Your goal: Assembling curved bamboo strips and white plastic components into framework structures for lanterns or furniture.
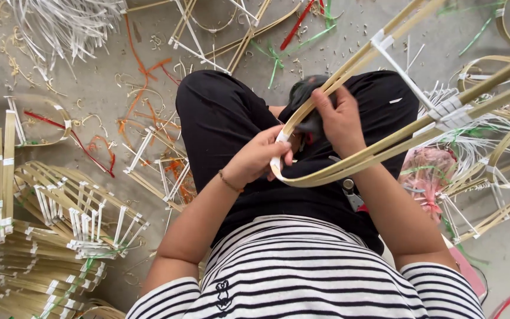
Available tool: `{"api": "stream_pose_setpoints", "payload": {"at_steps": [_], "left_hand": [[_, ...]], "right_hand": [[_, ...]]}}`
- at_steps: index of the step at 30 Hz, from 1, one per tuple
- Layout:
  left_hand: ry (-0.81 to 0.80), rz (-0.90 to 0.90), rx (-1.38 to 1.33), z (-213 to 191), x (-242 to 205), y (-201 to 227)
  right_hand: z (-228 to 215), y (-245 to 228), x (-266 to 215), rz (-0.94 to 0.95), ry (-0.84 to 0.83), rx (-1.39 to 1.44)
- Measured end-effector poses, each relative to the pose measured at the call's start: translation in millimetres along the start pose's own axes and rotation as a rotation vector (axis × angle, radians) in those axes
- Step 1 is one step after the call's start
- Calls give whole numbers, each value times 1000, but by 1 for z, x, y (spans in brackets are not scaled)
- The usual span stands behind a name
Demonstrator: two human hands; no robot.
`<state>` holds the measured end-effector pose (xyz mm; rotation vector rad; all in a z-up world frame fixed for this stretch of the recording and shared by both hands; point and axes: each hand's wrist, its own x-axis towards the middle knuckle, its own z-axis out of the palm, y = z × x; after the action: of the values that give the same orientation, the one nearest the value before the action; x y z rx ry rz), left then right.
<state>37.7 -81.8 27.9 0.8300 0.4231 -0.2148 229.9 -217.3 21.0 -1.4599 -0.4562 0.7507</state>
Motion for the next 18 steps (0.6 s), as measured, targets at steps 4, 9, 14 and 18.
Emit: {"api": "stream_pose_setpoints", "payload": {"at_steps": [4,9,14,18], "left_hand": [[10,-92,-152,14,-1,24],[35,-77,-211,10,6,17],[159,-153,-302,6,3,6],[26,-111,-299,15,-14,13]], "right_hand": [[-16,-12,13,-112,264,471],[13,-12,-17,48,103,194],[12,-2,14,-18,38,-383],[-5,-44,44,129,220,-21]]}}
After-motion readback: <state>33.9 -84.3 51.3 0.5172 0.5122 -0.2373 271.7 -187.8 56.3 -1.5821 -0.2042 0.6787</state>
